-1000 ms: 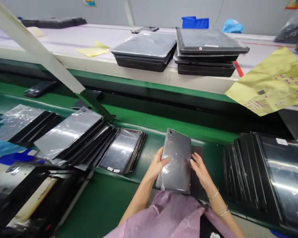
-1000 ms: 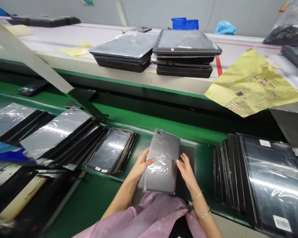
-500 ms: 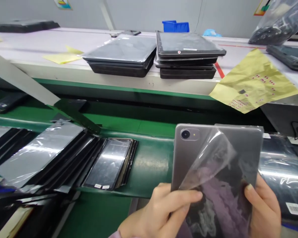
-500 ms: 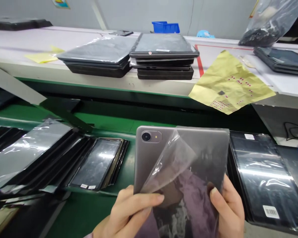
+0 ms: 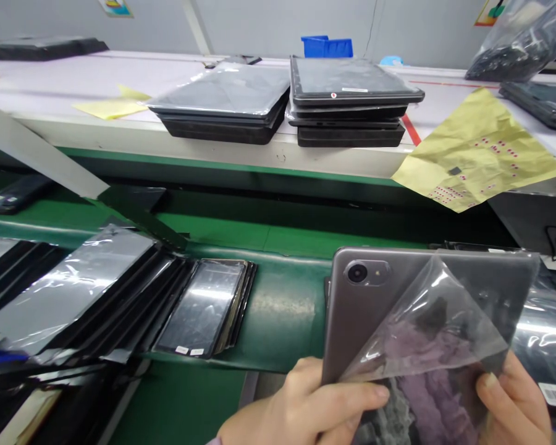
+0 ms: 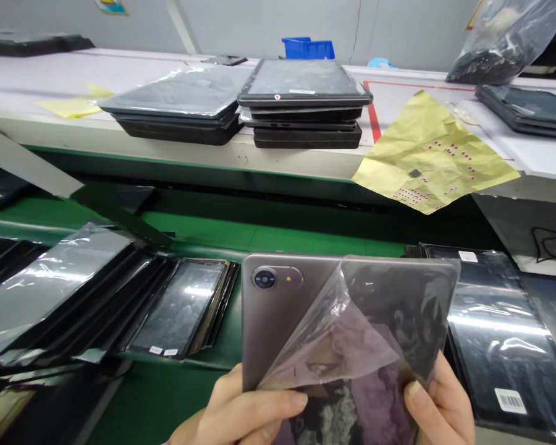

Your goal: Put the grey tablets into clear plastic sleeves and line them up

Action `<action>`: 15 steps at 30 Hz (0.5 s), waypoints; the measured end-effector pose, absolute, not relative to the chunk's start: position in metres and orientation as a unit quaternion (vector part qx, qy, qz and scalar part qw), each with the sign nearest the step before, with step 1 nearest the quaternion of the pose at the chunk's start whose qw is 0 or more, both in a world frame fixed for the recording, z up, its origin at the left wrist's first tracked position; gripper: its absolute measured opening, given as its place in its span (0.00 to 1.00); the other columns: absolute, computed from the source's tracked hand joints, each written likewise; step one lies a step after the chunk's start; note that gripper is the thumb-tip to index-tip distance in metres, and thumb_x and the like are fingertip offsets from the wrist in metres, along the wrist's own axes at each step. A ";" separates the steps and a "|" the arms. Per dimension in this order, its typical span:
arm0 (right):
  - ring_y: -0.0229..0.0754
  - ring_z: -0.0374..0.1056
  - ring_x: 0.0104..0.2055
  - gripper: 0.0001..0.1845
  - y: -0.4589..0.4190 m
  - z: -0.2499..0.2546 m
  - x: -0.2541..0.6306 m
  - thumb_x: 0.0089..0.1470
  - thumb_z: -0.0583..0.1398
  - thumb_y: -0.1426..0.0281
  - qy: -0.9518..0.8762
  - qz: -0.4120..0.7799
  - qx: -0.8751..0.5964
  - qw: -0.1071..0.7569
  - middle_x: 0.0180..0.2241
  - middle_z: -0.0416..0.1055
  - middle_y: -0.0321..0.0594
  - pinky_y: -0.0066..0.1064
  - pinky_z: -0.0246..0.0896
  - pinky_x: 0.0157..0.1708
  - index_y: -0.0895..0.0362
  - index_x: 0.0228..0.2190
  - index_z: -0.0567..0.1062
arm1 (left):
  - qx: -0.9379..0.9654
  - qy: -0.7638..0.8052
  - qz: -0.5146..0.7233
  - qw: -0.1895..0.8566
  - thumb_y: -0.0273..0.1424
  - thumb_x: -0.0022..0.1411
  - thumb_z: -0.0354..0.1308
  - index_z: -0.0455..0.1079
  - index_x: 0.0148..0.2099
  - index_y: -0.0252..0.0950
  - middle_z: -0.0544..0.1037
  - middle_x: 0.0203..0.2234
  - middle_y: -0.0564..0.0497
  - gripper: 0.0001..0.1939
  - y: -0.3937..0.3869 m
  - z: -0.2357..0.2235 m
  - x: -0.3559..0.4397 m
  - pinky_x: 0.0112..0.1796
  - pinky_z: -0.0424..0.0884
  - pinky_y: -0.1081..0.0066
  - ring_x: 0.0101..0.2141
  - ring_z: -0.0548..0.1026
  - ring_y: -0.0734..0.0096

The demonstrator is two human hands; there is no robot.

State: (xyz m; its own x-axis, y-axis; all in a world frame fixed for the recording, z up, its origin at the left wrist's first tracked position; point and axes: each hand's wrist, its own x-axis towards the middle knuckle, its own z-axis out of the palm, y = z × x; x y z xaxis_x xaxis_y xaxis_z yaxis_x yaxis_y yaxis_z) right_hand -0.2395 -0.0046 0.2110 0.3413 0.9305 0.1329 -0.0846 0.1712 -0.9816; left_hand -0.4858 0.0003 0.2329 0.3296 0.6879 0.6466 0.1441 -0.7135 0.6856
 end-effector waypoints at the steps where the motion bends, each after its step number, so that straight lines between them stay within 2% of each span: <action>1: 0.55 0.70 0.53 0.29 -0.005 0.210 -0.240 0.54 0.60 0.70 -0.402 0.397 -0.517 0.643 0.47 0.77 0.42 0.46 0.64 0.54 0.51 0.58 0.68 | 0.765 0.283 0.508 0.276 0.23 0.62 0.54 0.57 0.67 0.47 0.82 0.38 0.49 0.33 0.000 0.232 -0.485 0.27 0.76 0.75 0.28 0.79 0.68; 3: 0.53 0.72 0.50 0.27 -0.003 0.207 -0.241 0.55 0.61 0.69 -0.377 0.415 -0.532 0.634 0.47 0.77 0.42 0.41 0.69 0.49 0.51 0.57 0.69 | 0.715 0.337 0.512 0.336 0.24 0.64 0.53 0.45 0.70 0.47 0.81 0.42 0.46 0.37 0.001 0.224 -0.483 0.33 0.78 0.72 0.33 0.81 0.66; 5: 0.49 0.75 0.45 0.24 0.001 0.200 -0.242 0.56 0.61 0.68 -0.383 0.445 -0.530 0.612 0.47 0.77 0.41 0.36 0.72 0.42 0.50 0.55 0.70 | 0.615 0.386 0.528 0.440 0.28 0.67 0.51 0.33 0.72 0.47 0.80 0.44 0.45 0.39 0.007 0.211 -0.477 0.39 0.78 0.67 0.39 0.81 0.66; 6: 0.48 0.75 0.44 0.23 0.004 0.195 -0.242 0.57 0.61 0.68 -0.404 0.455 -0.523 0.597 0.47 0.77 0.41 0.34 0.72 0.40 0.51 0.54 0.71 | 0.558 0.405 0.533 0.490 0.30 0.67 0.53 0.35 0.71 0.46 0.81 0.43 0.45 0.39 0.012 0.203 -0.474 0.41 0.78 0.67 0.40 0.80 0.66; 7: 0.46 0.75 0.43 0.21 0.007 0.191 -0.242 0.57 0.61 0.68 -0.438 0.455 -0.513 0.582 0.46 0.77 0.41 0.32 0.72 0.39 0.51 0.53 0.72 | 0.510 0.420 0.539 0.522 0.33 0.66 0.56 0.42 0.70 0.44 0.81 0.41 0.46 0.36 0.017 0.194 -0.471 0.41 0.78 0.67 0.40 0.80 0.66; 8: 0.44 0.75 0.41 0.19 0.010 0.187 -0.242 0.57 0.62 0.68 -0.479 0.445 -0.502 0.567 0.43 0.77 0.41 0.30 0.72 0.38 0.52 0.51 0.74 | 0.475 0.435 0.550 0.531 0.35 0.63 0.60 0.54 0.66 0.41 0.81 0.39 0.47 0.32 0.023 0.186 -0.469 0.41 0.78 0.69 0.39 0.80 0.66; 9: 0.42 0.74 0.38 0.16 0.012 0.185 -0.243 0.57 0.62 0.69 -0.523 0.425 -0.492 0.551 0.40 0.78 0.40 0.28 0.71 0.36 0.52 0.47 0.75 | 0.452 0.453 0.570 0.516 0.37 0.59 0.64 0.65 0.58 0.38 0.81 0.36 0.48 0.26 0.029 0.179 -0.467 0.38 0.77 0.71 0.37 0.80 0.67; 10: 0.40 0.74 0.34 0.13 0.014 0.184 -0.244 0.56 0.63 0.69 -0.563 0.400 -0.483 0.539 0.37 0.78 0.39 0.26 0.70 0.33 0.53 0.45 0.76 | 0.439 0.468 0.594 0.486 0.37 0.56 0.67 0.71 0.48 0.36 0.81 0.32 0.49 0.19 0.034 0.172 -0.465 0.35 0.77 0.74 0.33 0.80 0.69; 12: 0.38 0.72 0.28 0.10 0.017 0.188 -0.247 0.56 0.62 0.70 -0.610 0.348 -0.457 0.546 0.34 0.78 0.39 0.27 0.70 0.28 0.54 0.42 0.76 | 0.447 0.454 0.650 0.413 0.38 0.53 0.68 0.72 0.34 0.35 0.79 0.26 0.52 0.13 0.040 0.164 -0.465 0.30 0.75 0.75 0.28 0.78 0.71; 15: 0.44 0.75 0.32 0.10 0.020 0.205 -0.255 0.58 0.61 0.65 -0.625 0.314 -0.380 0.605 0.35 0.79 0.41 0.39 0.74 0.33 0.52 0.42 0.76 | 0.487 0.355 0.713 0.358 0.41 0.59 0.63 0.72 0.34 0.37 0.81 0.28 0.50 0.11 0.043 0.163 -0.467 0.37 0.76 0.65 0.31 0.80 0.66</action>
